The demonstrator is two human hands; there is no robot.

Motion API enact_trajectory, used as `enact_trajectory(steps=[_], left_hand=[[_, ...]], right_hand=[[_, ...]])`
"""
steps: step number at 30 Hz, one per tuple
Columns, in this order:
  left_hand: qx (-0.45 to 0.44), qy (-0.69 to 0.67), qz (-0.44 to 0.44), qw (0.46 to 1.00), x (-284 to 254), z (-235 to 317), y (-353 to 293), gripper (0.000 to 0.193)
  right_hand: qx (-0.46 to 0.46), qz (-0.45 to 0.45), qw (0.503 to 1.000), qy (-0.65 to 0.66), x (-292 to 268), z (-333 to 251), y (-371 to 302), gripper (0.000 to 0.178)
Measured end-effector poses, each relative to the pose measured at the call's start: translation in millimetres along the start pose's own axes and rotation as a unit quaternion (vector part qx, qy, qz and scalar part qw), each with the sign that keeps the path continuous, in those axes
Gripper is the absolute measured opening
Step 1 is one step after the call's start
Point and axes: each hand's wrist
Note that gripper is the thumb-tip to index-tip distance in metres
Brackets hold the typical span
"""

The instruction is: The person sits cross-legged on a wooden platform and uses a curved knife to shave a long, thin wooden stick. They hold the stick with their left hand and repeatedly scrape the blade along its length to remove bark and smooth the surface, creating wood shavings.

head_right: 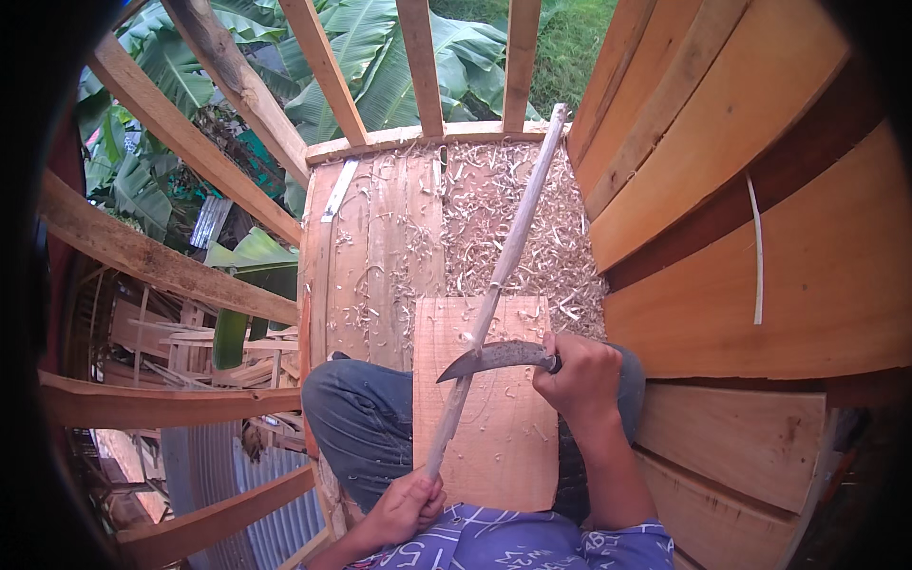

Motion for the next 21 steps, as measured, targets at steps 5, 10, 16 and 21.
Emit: enact_trajectory(steps=[5,10,16,21], left_hand=[[0.020,-0.002,0.007,1.000,3,-12,-1,0.031],[-0.008,-0.077,0.052,0.996,-9,-2,-3,0.030],[0.014,0.010,0.075,0.997,-4,4,6,0.030],[0.038,0.067,0.091,0.993,2,5,7,0.030]], right_hand=[[0.120,0.002,0.993,-0.010,-4,21,17,0.012],[0.034,-0.101,0.994,0.006,-2,0,-17,0.010],[-0.070,-0.158,0.983,0.061,8,-25,-48,0.014],[-0.084,-0.130,0.987,0.038,8,-23,-36,0.008]])
Point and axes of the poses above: each hand's wrist, its own y-axis towards the middle knuckle, its own x-axis out of the palm, z = x × y, and after that the axes turned 6 degrees about x, right-handed
